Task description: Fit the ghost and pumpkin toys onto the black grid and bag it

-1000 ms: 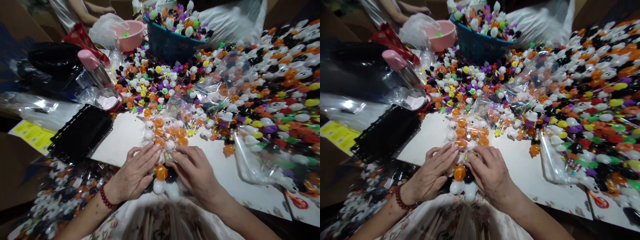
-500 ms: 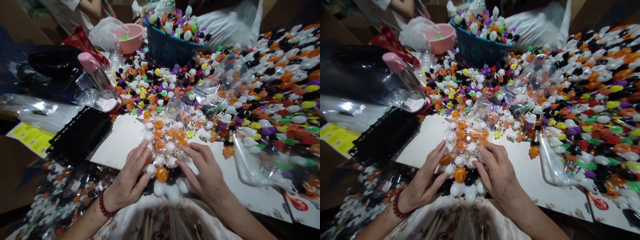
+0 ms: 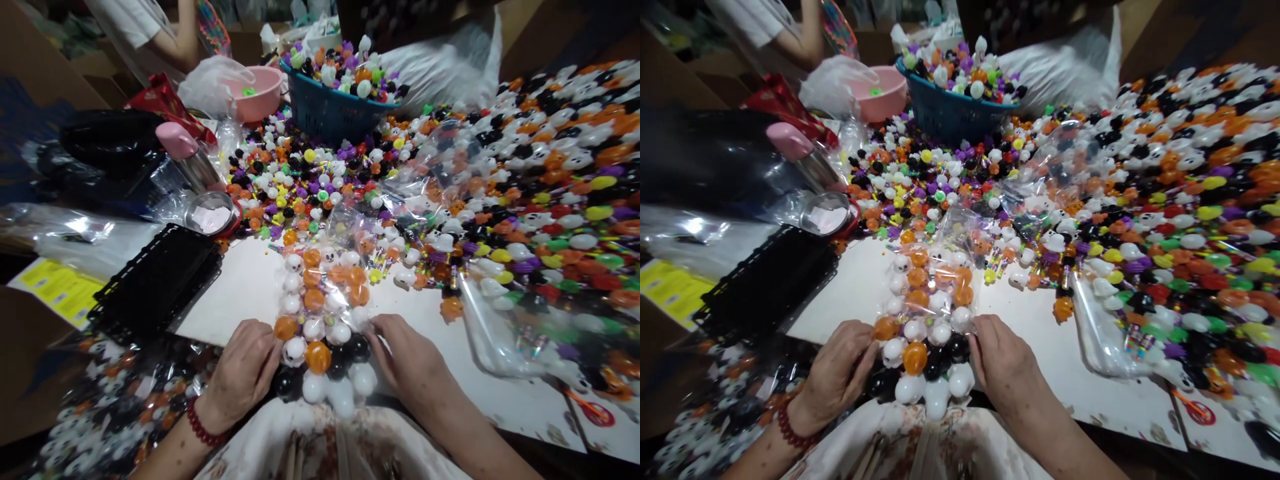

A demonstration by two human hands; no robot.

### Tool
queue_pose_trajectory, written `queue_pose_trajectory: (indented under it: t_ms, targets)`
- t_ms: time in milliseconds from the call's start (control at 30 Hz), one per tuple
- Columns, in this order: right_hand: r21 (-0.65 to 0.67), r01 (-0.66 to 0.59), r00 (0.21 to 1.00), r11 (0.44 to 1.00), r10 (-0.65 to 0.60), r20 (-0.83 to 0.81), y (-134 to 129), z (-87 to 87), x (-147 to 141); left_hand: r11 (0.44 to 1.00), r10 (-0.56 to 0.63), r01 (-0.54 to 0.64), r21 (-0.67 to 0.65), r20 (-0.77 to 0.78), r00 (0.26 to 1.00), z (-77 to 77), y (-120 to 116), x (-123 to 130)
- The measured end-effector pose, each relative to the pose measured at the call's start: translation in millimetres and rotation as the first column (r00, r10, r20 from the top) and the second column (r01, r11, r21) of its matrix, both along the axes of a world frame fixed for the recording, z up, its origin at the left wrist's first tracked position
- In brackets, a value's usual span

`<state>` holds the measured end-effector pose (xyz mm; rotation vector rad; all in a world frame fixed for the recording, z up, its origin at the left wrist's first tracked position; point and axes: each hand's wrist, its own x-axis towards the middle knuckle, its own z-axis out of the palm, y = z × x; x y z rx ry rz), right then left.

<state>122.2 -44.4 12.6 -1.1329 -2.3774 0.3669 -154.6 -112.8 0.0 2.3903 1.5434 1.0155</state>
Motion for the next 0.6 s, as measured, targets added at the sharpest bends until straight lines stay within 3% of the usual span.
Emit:
queue_pose_trajectory:
  t_ms: [100, 333, 600]
  targets:
    - [-0.028, -0.059, 0.998, 0.998, 0.058, -0.011, 0, 5.9, 3, 0.995, -0.097, 0.097, -0.007, 0.015, 0.995, 3.4, -3, 0]
    - [-0.034, -0.146, 0.989, 0.989, 0.147, 0.018, -14, 15.4, 13, 0.975, -0.182, 0.184, -0.128, 0.03, 0.983, 13.8, -18, -10]
    - [-0.066, -0.273, 0.955, 0.96, 0.278, 0.106, -27, 18.3, 34, 0.96, -0.151, 0.148, -0.236, 0.007, 0.989, 39.4, -41, -12]
